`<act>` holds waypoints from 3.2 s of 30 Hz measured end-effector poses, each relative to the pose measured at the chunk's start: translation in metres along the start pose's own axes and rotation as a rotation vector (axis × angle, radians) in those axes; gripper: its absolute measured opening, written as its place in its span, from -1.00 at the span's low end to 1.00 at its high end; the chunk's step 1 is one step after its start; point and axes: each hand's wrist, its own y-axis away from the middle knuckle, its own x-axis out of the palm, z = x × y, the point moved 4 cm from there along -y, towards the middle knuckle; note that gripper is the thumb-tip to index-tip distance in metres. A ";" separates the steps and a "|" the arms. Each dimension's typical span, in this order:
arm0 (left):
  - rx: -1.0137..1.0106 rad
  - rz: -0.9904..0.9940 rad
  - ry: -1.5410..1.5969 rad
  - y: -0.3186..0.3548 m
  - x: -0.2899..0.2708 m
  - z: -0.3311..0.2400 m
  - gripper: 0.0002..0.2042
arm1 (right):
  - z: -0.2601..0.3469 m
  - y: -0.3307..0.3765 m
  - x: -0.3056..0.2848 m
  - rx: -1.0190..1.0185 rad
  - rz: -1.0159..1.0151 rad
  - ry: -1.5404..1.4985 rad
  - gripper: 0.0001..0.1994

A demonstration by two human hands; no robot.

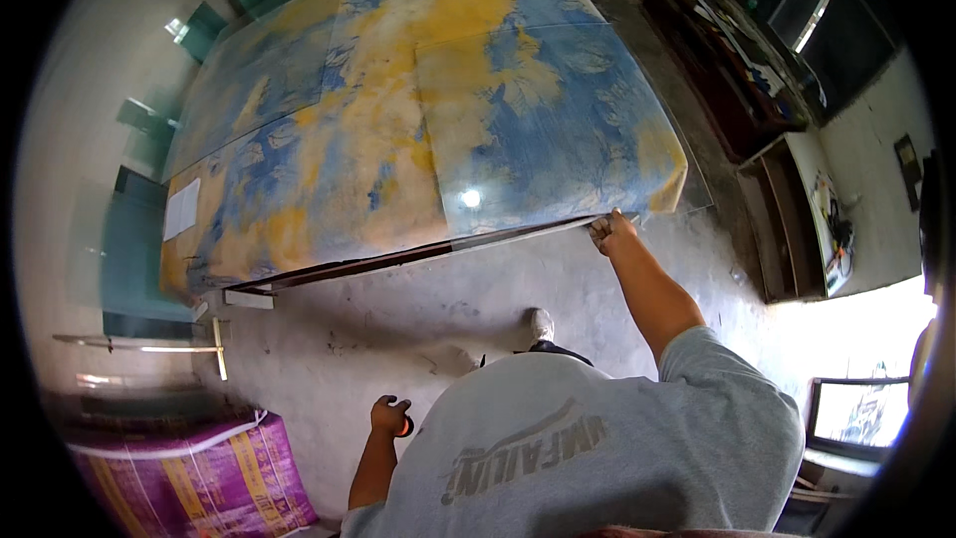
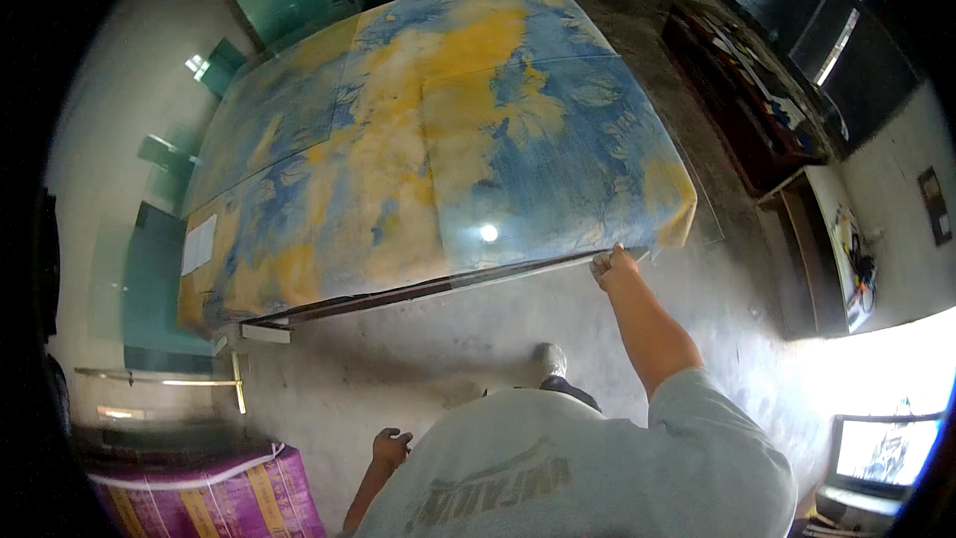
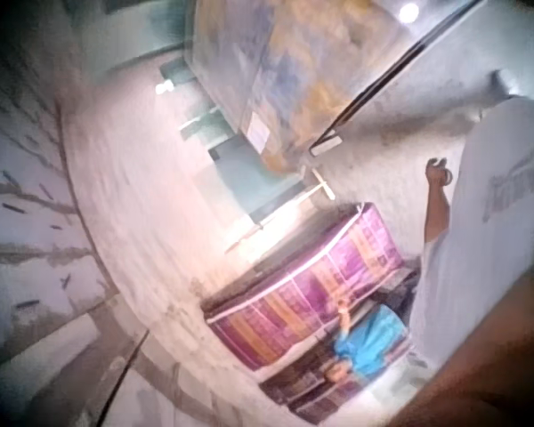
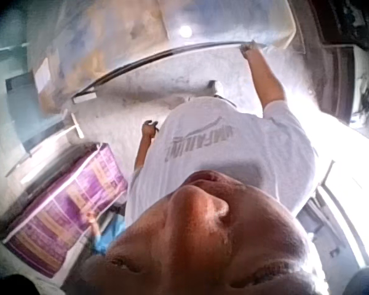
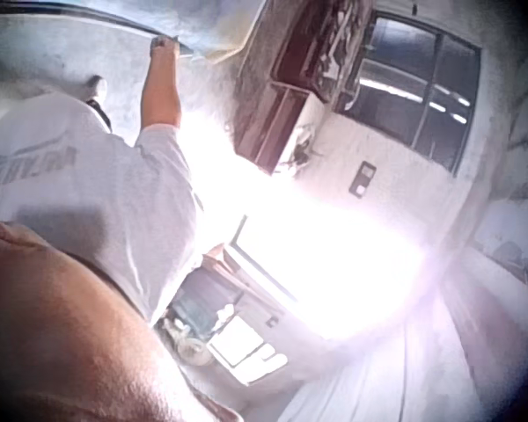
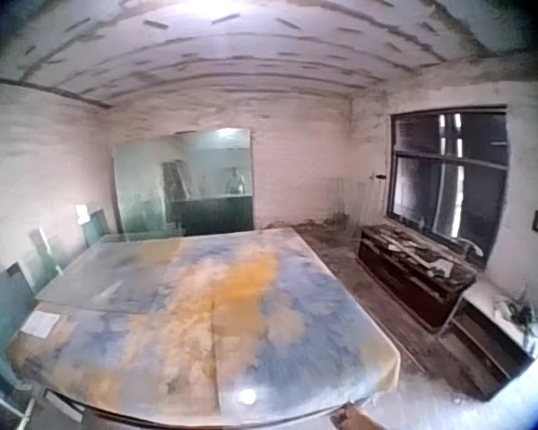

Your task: The person measures a large sheet of glass on a workbench using a tape measure and a metal ruler. They then move to a stack of wrapped glass panels and measure their dimensions. The person returns to the workbench to measure the glass again.

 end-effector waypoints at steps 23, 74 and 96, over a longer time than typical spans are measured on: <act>-0.297 0.053 0.043 0.167 0.108 0.014 -0.38 | -0.012 0.056 0.010 -0.064 0.029 0.303 -0.36; -0.339 -0.372 1.292 0.017 -0.261 0.246 -0.76 | -0.884 0.350 0.237 0.117 1.523 2.235 -0.77; -0.002 0.163 1.283 -0.136 -0.620 0.309 -0.75 | -0.961 0.429 0.299 -0.034 0.988 1.697 -0.70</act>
